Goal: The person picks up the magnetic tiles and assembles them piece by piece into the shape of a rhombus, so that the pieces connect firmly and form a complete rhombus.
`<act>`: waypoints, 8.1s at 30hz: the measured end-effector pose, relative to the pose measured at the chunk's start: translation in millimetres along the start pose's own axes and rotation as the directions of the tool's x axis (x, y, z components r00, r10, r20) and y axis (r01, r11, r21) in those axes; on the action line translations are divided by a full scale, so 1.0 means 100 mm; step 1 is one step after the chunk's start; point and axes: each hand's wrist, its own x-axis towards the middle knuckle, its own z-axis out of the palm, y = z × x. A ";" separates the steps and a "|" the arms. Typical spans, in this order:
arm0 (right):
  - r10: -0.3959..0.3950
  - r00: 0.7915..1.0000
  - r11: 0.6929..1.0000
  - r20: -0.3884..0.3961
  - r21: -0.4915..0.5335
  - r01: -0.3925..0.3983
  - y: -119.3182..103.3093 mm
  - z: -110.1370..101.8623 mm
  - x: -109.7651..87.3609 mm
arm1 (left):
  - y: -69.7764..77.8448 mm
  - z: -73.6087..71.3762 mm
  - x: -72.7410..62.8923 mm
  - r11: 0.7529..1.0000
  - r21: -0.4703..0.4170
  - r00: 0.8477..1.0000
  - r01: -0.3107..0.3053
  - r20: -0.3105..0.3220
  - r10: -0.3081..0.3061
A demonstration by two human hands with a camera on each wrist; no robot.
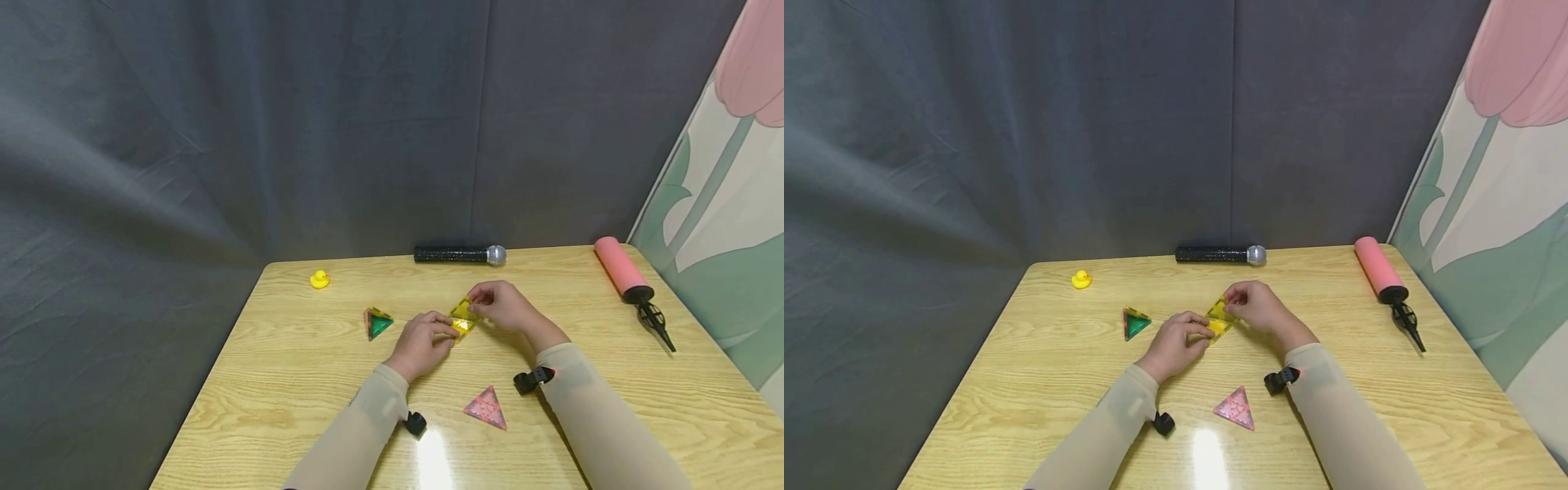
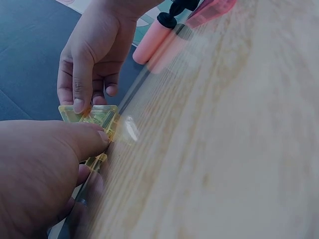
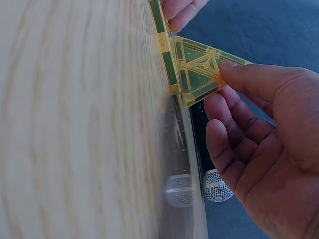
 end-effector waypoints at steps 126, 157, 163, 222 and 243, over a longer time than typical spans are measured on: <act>-0.266 0.906 0.964 0.330 0.069 0.258 -0.25 0.08 -1.29 | -0.06 0.03 -0.01 0.997 -0.080 0.997 0.021 -0.071 -0.027; -0.230 0.896 0.963 0.379 -0.046 0.266 -0.29 0.13 -1.32 | -0.10 0.05 -0.01 0.991 -0.133 0.997 0.028 -0.067 -0.037; -0.216 0.883 0.976 0.416 0.061 0.210 -0.25 0.11 -1.31 | -0.10 0.05 0.00 0.992 -0.121 0.997 0.022 -0.075 -0.031; -0.202 0.979 0.959 0.013 -0.200 0.200 -0.25 -0.37 -0.91 | -0.09 0.03 -0.02 0.994 -0.097 0.998 0.040 -0.054 -0.045; -0.164 0.985 0.970 -0.052 -0.190 0.152 -0.21 -0.38 -0.62 | -0.09 0.03 0.01 0.978 -0.196 0.995 0.066 -0.065 -0.080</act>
